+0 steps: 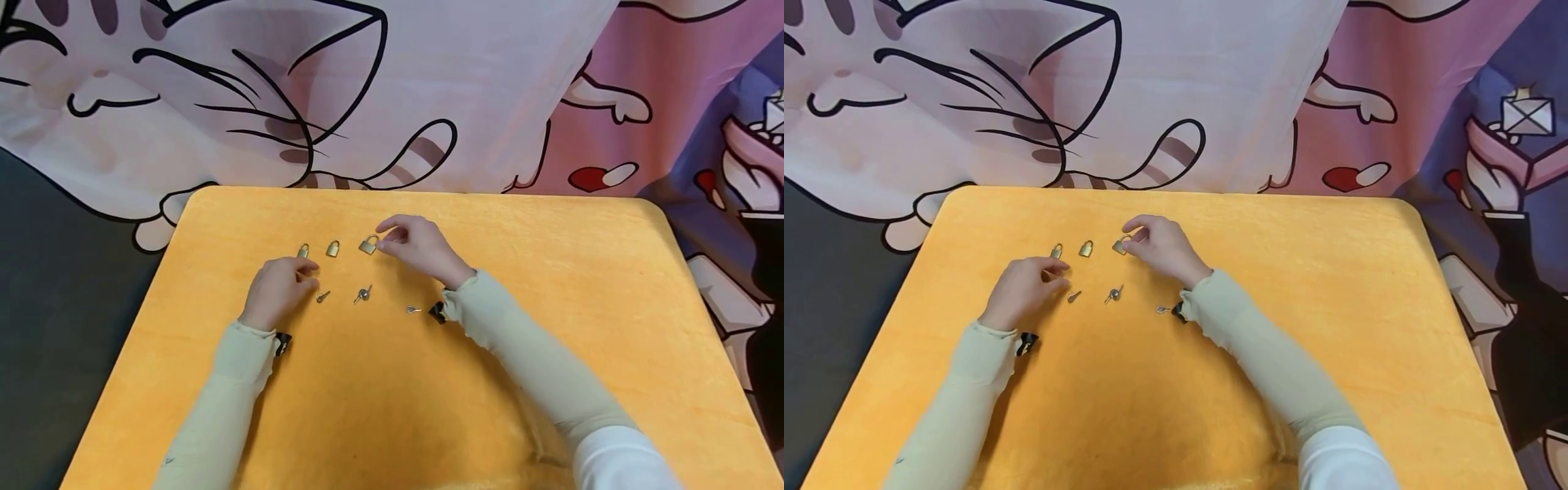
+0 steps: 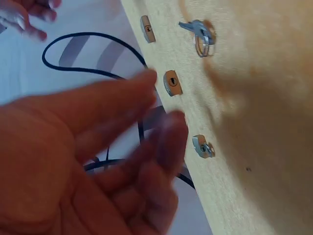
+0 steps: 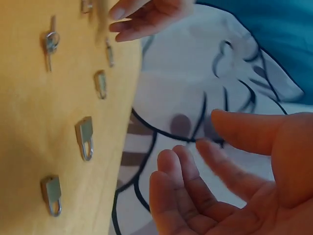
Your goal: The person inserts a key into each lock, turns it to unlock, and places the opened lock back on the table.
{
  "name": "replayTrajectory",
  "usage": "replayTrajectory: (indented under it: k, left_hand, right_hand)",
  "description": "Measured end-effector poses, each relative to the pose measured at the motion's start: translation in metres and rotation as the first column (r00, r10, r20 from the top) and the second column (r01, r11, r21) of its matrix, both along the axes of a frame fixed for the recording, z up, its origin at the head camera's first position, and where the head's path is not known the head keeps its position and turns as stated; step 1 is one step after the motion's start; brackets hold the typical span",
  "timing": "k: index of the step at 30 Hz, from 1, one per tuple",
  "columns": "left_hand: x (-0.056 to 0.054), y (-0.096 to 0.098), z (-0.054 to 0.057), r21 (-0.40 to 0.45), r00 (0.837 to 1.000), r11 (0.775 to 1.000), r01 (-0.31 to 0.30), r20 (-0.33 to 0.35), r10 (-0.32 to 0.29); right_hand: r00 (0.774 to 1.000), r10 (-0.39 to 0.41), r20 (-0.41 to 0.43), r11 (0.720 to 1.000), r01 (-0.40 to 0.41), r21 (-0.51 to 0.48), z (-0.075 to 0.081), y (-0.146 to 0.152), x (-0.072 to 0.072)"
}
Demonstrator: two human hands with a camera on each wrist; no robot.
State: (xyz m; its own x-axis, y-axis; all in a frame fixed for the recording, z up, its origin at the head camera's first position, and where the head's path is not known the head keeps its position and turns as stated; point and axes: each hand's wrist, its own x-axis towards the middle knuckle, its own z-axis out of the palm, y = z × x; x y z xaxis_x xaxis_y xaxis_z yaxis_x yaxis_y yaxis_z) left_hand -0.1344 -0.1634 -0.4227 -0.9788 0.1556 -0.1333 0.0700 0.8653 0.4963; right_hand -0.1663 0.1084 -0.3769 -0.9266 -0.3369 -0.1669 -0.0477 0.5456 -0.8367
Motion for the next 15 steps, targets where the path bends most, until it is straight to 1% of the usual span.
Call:
replayTrajectory:
  k: [2, 4, 6, 8, 11, 15]
  left_hand:
    - [0.002, -0.002, 0.0, 0.0, 0.996, 0.996, 0.086, 0.021, -0.086]
    - [0.003, -0.003, 0.0, -0.008, 0.987, 0.988, 0.156, 0.026, -0.156]
    - [0.004, -0.003, -0.001, -0.022, 0.976, 0.976, 0.217, 0.023, -0.216]
    - [0.005, -0.005, -0.002, -0.018, 0.965, 0.965, 0.263, 0.023, -0.263]
    - [0.006, -0.007, -0.005, -0.014, 0.952, 0.952, 0.307, 0.021, -0.307]
    - [0.008, -0.008, -0.01, -0.023, 0.949, 0.949, 0.316, 0.013, -0.315]
  right_hand:
    - [0.998, 0.052, -0.019, 0.996, -0.05, 0.068, -0.001, -0.012, -0.005]
    - [0.995, 0.104, -0.015, 0.987, -0.101, 0.125, -0.002, -0.023, -0.01]
    - [0.99, 0.144, 0.001, 0.975, -0.142, 0.174, -0.003, -0.034, -0.016]
    - [0.984, 0.177, 0.016, 0.961, -0.176, 0.211, -0.006, -0.045, -0.023]
    - [0.975, 0.22, 0.038, 0.94, -0.222, 0.259, -0.012, -0.059, -0.036]
    - [0.963, 0.262, 0.057, 0.917, -0.267, 0.295, -0.019, -0.075, -0.051]
